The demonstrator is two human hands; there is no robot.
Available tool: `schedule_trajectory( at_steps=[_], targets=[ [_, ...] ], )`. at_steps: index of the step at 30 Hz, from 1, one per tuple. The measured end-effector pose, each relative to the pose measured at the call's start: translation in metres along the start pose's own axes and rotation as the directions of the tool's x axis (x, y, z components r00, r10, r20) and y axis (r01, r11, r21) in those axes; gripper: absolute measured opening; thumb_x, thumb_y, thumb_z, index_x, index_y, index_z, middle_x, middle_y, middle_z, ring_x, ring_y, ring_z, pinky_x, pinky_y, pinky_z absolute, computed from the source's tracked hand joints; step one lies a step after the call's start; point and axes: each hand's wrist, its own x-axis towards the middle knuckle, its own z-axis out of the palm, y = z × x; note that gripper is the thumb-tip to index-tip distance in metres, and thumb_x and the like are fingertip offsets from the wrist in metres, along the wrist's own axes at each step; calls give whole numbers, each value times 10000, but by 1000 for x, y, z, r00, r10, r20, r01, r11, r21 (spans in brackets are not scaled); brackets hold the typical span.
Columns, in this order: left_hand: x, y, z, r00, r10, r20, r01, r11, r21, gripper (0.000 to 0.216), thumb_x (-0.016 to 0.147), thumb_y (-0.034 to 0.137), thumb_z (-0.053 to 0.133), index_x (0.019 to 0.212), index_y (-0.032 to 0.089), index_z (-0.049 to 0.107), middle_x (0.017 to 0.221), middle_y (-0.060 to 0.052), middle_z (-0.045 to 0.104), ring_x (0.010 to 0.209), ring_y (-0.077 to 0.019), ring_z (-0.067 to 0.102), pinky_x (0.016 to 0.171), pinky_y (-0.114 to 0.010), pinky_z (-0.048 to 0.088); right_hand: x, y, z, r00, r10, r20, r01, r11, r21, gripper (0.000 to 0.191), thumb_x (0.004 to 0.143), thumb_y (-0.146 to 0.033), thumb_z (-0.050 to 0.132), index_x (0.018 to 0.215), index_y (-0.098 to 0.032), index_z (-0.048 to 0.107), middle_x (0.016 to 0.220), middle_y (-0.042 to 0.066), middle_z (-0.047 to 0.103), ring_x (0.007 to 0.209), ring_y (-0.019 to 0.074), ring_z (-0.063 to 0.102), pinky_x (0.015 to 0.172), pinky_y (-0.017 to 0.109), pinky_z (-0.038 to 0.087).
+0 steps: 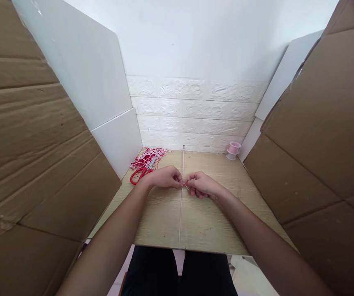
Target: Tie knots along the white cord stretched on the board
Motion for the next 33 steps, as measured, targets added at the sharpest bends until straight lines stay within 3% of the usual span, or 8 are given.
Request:
schedule_trajectory(
  at_steps=[7, 20, 33],
  targets=[
    [-2, 2, -1, 1000, -10, -4, 10, 1000, -6, 292, 741, 420, 615, 874, 172, 695, 715, 13, 612, 560, -64, 467, 468, -183, 312, -2, 2, -1, 998, -32, -47, 30, 999, -39, 233, 741, -174, 521, 962, -164, 594, 596, -23, 582, 360, 90, 461, 278, 188, 209],
    [-3, 3, -1, 1000, 7, -14, -7, 1000, 0, 354, 730, 452, 621, 900, 153, 707, 756, -7, 632, 593, -69, 479, 517, -181, 328, -2, -2, -3, 999, -10, 40, 8, 999, 46, 124, 863, -205, 517, 879, -112, 597, 626, 22, 625, 357, 81, 485, 283, 180, 231],
    [-3, 2, -2, 999, 27, -20, -26, 999, 20, 360, 740, 483, 636, 898, 169, 711, 783, -3, 656, 659, -81, 525, 556, -179, 358, 2, 8, -7, 997, -28, 73, 20, 994, 108, 188, 824, -278, 644, 837, -91, 623, 734, 54, 680, 384, 55, 478, 297, 169, 216]
  ],
)
